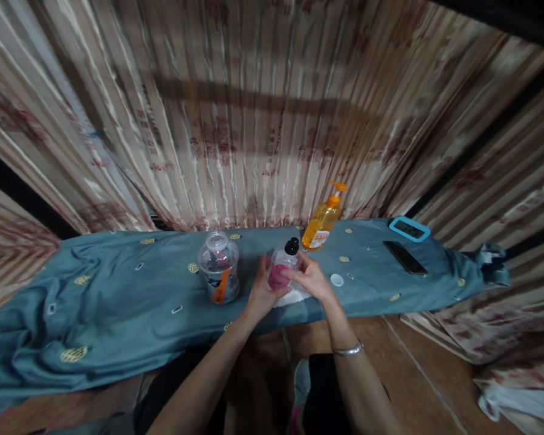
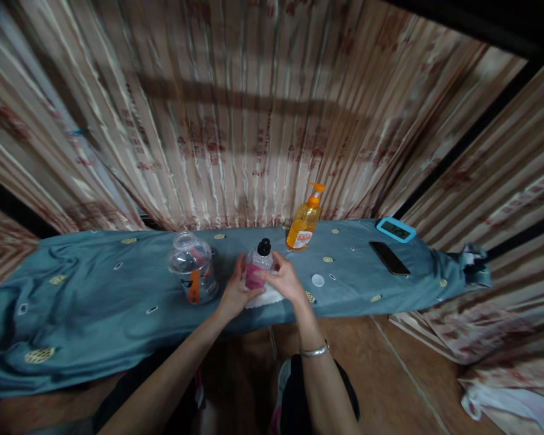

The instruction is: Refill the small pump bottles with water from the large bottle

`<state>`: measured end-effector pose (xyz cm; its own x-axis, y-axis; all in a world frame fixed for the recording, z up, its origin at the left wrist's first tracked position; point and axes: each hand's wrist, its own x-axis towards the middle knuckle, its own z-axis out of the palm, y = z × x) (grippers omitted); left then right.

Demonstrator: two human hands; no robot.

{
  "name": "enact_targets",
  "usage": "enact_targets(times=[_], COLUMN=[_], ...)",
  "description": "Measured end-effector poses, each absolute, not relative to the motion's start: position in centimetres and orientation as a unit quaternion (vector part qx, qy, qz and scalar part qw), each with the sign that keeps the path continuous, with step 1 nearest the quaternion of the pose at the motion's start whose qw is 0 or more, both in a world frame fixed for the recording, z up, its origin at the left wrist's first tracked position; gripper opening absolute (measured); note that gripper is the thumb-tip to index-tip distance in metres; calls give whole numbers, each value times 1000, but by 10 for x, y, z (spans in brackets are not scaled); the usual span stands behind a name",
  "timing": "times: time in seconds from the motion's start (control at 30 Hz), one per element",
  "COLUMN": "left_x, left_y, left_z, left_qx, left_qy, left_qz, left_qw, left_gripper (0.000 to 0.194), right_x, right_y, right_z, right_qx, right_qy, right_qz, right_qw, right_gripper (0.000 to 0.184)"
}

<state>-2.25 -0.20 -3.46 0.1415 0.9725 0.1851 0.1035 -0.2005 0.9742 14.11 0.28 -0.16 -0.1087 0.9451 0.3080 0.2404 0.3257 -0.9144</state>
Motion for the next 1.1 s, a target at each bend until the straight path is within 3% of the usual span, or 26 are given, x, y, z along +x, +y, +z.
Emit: enact_targets(times=[0.17, 0.27, 0.47, 0.67, 0.9, 1.1], left_x=[-15, -13, -18, -20, -15, -16], left_y=[6, 4, 6, 8, 5, 0], left_z=[-29, -25, -22, -25, -21, -21], left_qx=[618, 631, 637, 627, 613, 623], left_qy=[498, 519, 520, 488, 501, 499], left_qz=[446, 410, 374, 395, 404, 398], left_qw=[413, 407, 429, 461, 459, 453], left_gripper=[64, 57, 46, 53, 54, 57], right_x=[136, 134, 128, 137, 150, 150], right_y=[5, 9, 13, 20, 28, 12], right_z=[12, 20, 30, 39, 28, 42], right_qx=[-458, -478, -483, -429, -422, -398], right_qy=[-618, -603, -629, -663, -612, -619], right_qz=[327, 303, 333, 398, 414, 434], right_qw=[548, 562, 511, 466, 526, 519], right_gripper=[44, 40, 35, 34, 39, 43])
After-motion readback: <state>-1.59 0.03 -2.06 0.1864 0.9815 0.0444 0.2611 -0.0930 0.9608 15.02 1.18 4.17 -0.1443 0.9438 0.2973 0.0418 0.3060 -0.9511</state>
